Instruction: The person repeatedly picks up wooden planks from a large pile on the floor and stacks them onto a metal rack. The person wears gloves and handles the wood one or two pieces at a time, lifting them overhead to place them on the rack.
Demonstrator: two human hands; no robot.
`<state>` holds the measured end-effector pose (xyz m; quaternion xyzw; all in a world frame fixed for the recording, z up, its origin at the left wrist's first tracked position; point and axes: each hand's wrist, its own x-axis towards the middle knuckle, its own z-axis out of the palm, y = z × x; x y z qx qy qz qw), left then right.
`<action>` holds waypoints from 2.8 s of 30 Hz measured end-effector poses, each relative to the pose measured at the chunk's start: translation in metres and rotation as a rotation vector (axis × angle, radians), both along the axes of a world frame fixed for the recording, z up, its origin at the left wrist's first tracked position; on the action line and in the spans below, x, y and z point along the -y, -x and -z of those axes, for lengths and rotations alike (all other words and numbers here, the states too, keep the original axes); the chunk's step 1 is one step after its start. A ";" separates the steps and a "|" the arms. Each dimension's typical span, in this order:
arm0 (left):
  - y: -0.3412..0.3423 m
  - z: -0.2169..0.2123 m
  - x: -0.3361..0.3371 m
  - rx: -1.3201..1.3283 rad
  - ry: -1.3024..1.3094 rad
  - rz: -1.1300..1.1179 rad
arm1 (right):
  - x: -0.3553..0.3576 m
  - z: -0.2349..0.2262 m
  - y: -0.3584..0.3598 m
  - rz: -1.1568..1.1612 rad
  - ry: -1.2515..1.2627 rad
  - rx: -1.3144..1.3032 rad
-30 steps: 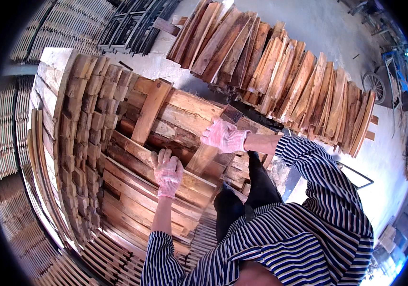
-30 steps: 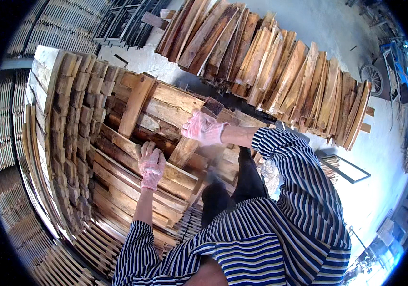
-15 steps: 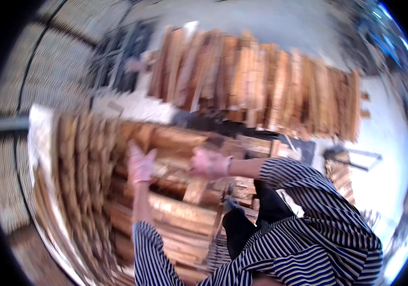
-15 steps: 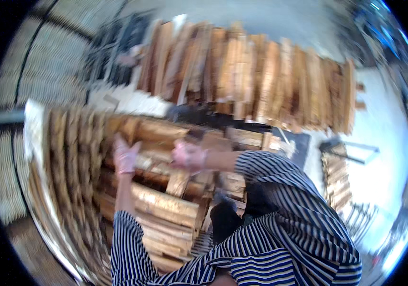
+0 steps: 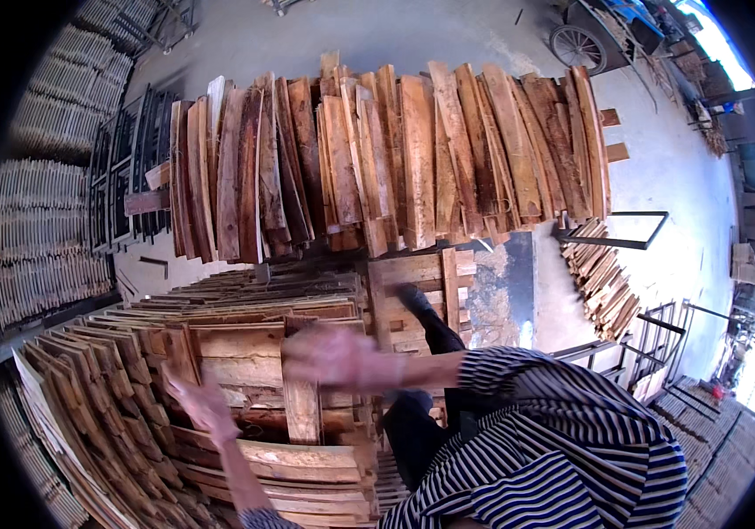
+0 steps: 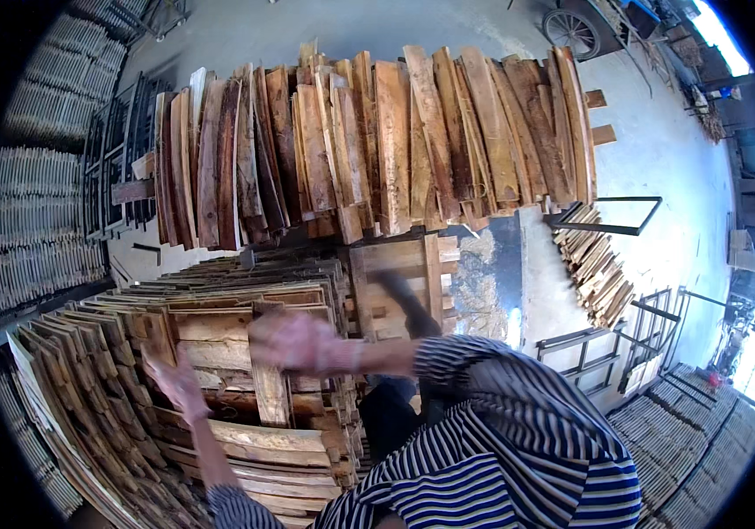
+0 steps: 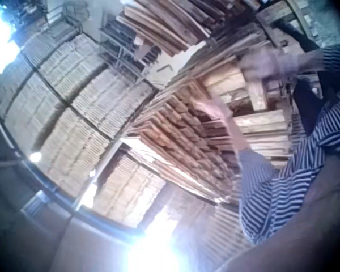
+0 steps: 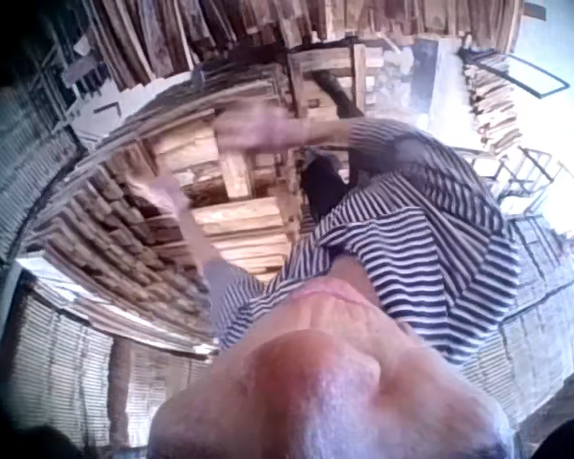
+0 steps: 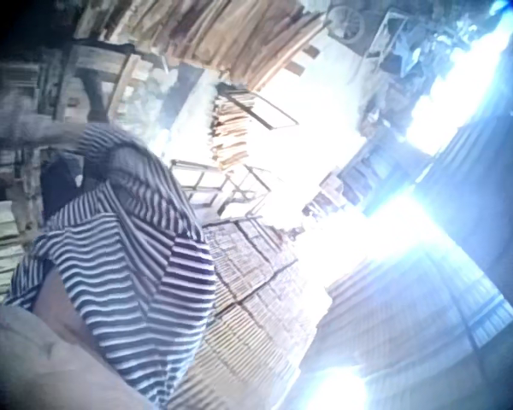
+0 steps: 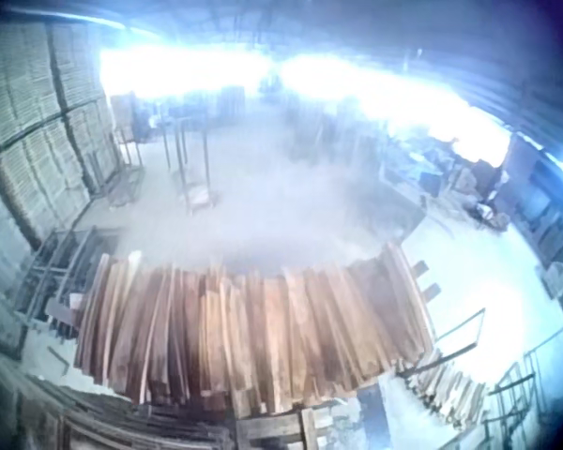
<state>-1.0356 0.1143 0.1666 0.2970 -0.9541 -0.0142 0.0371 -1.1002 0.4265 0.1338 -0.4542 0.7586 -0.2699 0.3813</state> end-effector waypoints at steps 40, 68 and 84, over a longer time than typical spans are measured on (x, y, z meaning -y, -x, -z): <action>0.192 0.095 -0.369 0.498 -2.144 -0.614 | -0.227 0.092 0.092 1.377 0.526 1.046; -0.063 -0.163 -0.018 -0.772 -1.303 0.184 | 0.131 -0.175 0.002 0.163 0.856 0.448; -0.217 -0.075 -0.068 -1.642 -1.717 -0.517 | 0.134 -0.199 -0.131 0.020 0.465 -0.317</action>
